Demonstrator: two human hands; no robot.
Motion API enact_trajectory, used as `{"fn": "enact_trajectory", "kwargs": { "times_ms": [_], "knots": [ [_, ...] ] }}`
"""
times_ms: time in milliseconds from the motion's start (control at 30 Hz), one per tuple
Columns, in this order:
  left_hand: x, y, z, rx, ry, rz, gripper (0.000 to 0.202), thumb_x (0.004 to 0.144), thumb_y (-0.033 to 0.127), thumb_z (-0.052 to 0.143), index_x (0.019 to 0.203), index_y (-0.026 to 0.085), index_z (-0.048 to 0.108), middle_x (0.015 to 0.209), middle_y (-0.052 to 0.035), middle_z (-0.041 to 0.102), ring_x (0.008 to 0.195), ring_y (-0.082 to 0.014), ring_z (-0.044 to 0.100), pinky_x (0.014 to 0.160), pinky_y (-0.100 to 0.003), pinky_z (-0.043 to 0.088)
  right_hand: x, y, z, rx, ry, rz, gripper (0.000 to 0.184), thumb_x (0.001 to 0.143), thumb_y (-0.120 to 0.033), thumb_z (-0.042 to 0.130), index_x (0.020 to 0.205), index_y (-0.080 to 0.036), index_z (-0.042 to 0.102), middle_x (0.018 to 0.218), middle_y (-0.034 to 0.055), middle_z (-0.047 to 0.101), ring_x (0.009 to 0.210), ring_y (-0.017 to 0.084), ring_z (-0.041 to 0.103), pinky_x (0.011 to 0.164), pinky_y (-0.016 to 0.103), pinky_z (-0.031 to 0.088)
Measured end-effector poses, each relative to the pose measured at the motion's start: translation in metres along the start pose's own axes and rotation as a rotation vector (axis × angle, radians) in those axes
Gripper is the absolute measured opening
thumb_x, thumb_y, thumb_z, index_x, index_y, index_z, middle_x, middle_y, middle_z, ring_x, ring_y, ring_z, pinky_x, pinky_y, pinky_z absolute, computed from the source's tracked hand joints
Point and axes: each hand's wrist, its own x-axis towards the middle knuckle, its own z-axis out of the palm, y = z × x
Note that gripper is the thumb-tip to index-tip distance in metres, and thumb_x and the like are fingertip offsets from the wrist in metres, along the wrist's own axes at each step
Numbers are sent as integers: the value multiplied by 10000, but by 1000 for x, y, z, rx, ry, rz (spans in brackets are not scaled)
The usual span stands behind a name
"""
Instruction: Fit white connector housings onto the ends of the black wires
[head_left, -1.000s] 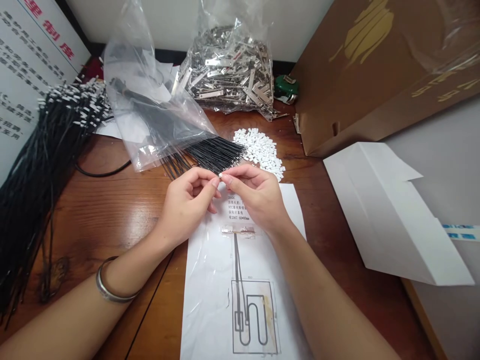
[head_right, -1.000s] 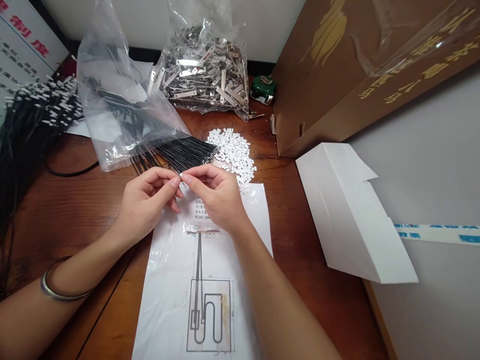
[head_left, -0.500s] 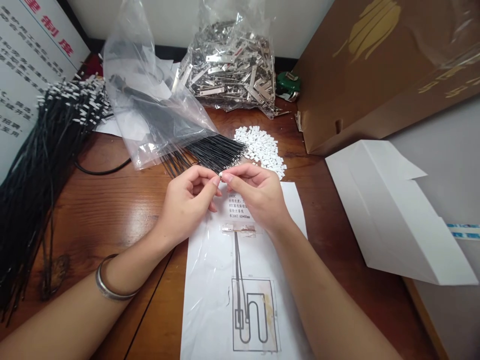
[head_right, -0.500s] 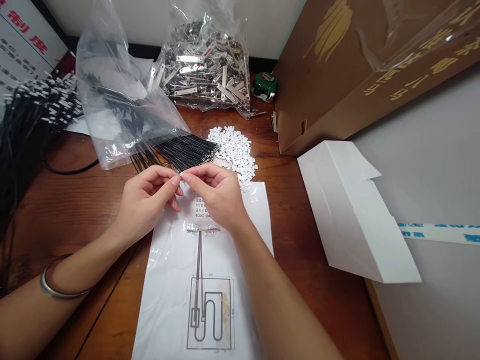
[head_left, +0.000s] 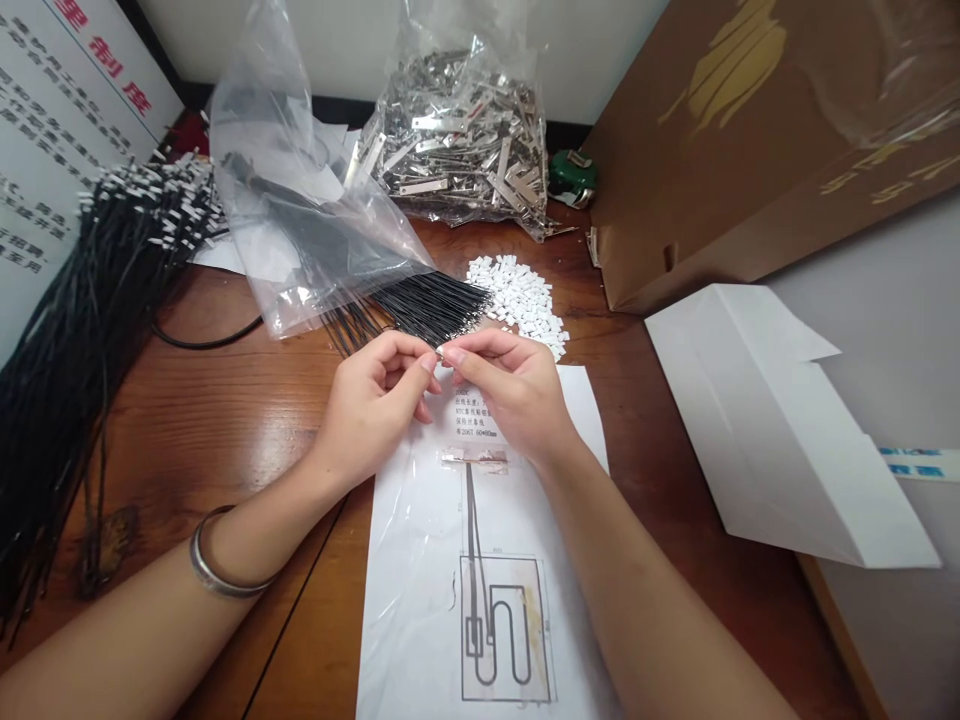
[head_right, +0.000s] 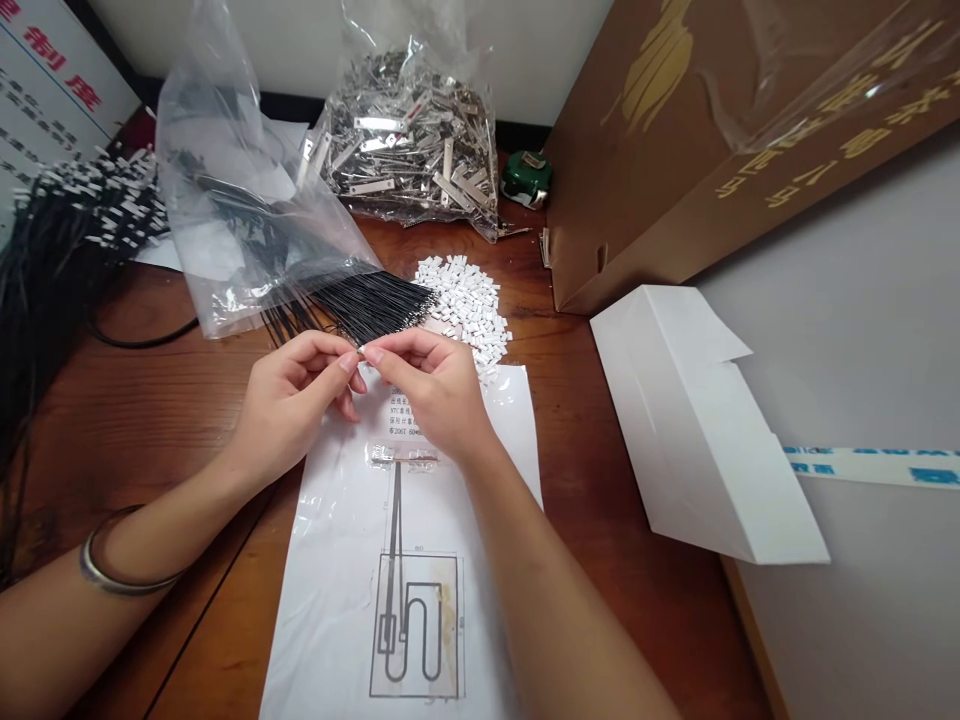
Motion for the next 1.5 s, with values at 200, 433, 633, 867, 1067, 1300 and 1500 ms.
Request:
{"fn": "enact_trajectory", "kwargs": {
  "times_ms": [200, 433, 633, 867, 1067, 1300, 1500],
  "knots": [
    [1, 0, 1, 9, 14, -2, 112, 845, 252, 684, 812, 167, 619, 646, 17, 647, 470, -80, 588, 462, -183, 489, 1, 0, 0, 19, 14, -9, 106, 695, -296, 817, 735, -213, 765, 716, 1, 720, 619, 105, 600, 606, 269, 504],
    [1, -2, 1, -2, 20, 3, 142, 838, 257, 700, 784, 162, 609, 648, 10, 663, 476, -78, 593, 467, -178, 501, 0, 0, 0, 0, -3, -28, 97, 699, -282, 814, 736, -207, 764, 712, 2, 724, 617, 105, 608, 611, 272, 511],
    [-1, -3, 1, 17, 21, -3, 141, 847, 255, 695, 785, 158, 613, 660, -1, 685, 488, -82, 606, 473, -181, 510, -1, -1, 1, -59, 7, -48, 117, 699, -299, 814, 733, -205, 753, 712, 6, 722, 634, 121, 625, 616, 288, 522],
    [-1, -2, 1, 4, 31, -53, 169, 808, 280, 731, 775, 144, 636, 699, -39, 742, 494, -98, 621, 469, -196, 508, -3, -3, 3, -100, 12, -97, 111, 714, -293, 795, 726, -200, 735, 719, 11, 720, 659, 135, 646, 646, 310, 549],
    [-1, -1, 0, 10, 38, -80, 168, 782, 267, 748, 751, 138, 644, 710, -43, 754, 463, -90, 609, 450, -190, 487, -7, -2, 5, -172, 42, -193, 40, 745, -228, 754, 732, -203, 725, 723, 15, 722, 677, 146, 656, 633, 315, 551],
    [-2, 0, 1, 7, 39, -77, 151, 781, 257, 739, 747, 140, 651, 693, -40, 746, 472, -91, 608, 462, -191, 500, -7, 0, 4, -252, 29, -261, 27, 776, -208, 734, 751, -202, 726, 747, 19, 726, 694, 146, 661, 649, 318, 546],
    [-2, -1, 0, 6, 31, -76, 134, 779, 232, 739, 755, 137, 648, 688, -27, 741, 475, -81, 609, 466, -175, 497, -8, -1, 4, -221, 49, -214, 19, 750, -198, 743, 739, -189, 732, 724, 19, 731, 658, 138, 664, 620, 305, 543]
  ]
}}
